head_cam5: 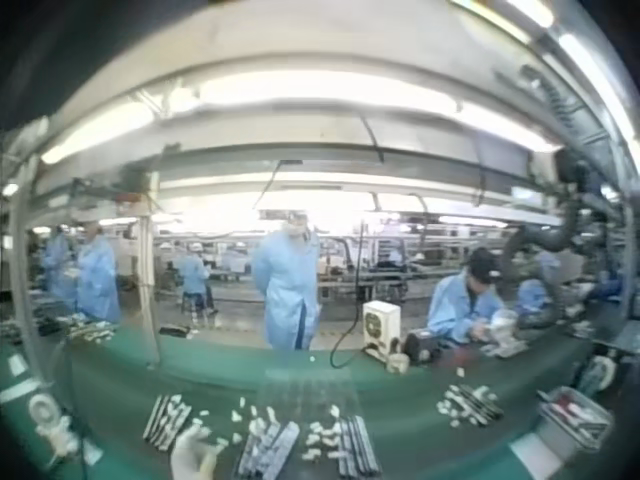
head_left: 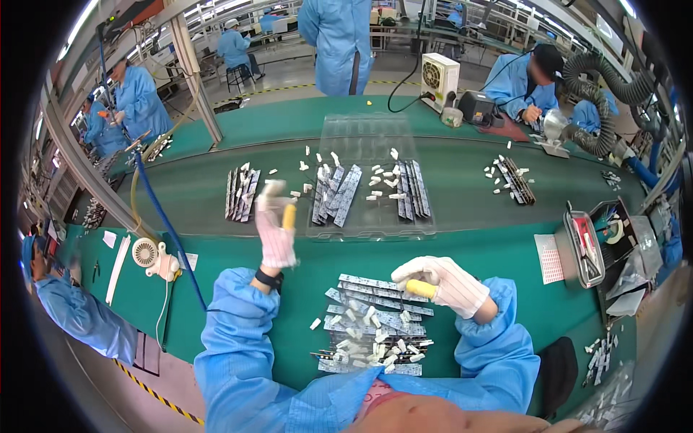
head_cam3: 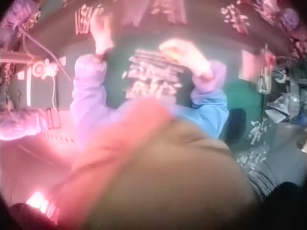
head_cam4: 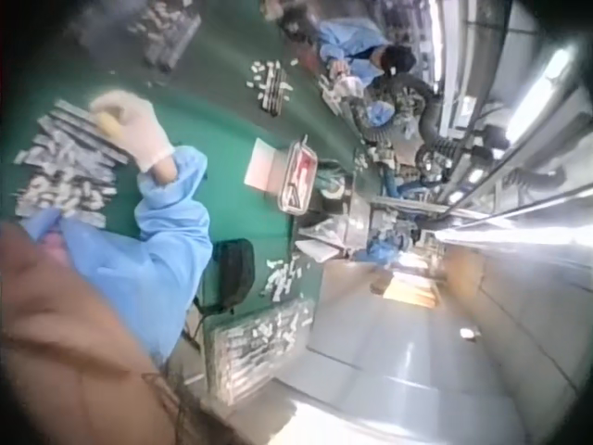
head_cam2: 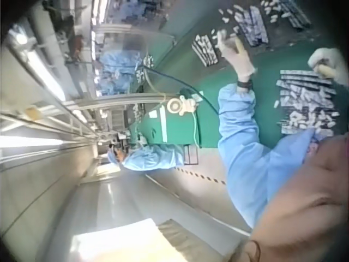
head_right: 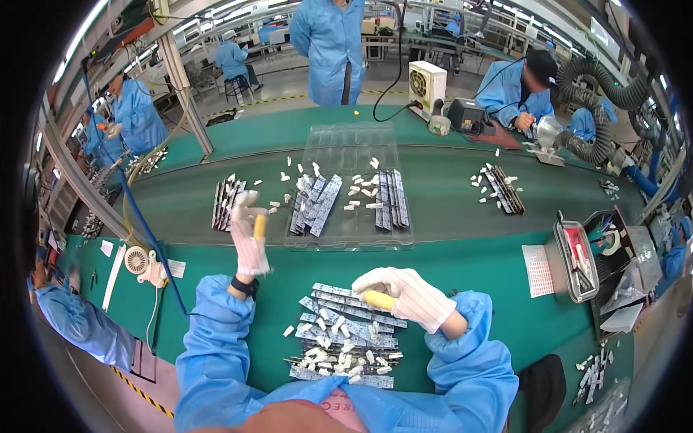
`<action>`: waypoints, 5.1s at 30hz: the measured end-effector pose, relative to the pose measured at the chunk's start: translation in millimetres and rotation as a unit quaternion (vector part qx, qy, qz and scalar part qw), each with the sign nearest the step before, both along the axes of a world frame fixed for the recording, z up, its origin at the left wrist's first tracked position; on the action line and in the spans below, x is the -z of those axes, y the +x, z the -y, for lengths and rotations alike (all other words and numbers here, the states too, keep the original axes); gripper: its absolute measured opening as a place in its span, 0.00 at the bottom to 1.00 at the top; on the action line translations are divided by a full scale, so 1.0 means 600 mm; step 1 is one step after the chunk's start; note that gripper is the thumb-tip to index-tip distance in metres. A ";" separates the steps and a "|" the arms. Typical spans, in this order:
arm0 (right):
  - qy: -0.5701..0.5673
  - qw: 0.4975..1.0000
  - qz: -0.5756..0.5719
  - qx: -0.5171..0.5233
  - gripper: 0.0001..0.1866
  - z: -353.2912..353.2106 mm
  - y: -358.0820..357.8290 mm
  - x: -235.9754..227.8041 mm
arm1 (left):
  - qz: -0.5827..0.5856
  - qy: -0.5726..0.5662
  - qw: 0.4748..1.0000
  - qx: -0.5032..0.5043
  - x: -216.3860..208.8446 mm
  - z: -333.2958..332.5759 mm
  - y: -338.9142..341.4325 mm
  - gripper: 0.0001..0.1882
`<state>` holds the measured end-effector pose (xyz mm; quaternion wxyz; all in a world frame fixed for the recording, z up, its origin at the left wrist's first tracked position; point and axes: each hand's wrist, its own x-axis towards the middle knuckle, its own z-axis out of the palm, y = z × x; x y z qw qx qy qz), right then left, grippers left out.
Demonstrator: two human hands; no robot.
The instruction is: Manually inspecting and organizing electronic circuit boards at a production station.
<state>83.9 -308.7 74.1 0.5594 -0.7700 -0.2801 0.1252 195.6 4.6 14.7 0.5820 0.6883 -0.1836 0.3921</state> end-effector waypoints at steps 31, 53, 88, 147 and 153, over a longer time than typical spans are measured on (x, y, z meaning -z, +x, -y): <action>-0.118 0.838 0.453 0.281 0.24 -0.095 0.052 -0.083 | 0.071 0.285 0.932 0.213 -0.151 0.157 -0.101 0.14; 0.610 0.785 -0.090 -0.066 0.47 -0.095 0.051 -0.097 | -0.175 0.443 0.798 0.369 -0.163 0.146 -0.058 0.22; 0.063 0.958 0.211 0.184 0.12 -0.111 0.068 -0.055 | 0.167 0.256 0.942 -0.138 -0.139 0.152 -0.060 0.27; 0.240 0.808 -0.333 0.424 0.17 0.308 0.349 0.090 | -0.134 0.501 0.805 0.287 0.035 0.137 -0.166 0.30; 0.131 0.959 -0.164 0.189 0.18 0.198 0.207 0.023 | -0.139 0.512 0.800 0.279 0.052 0.129 -0.160 0.30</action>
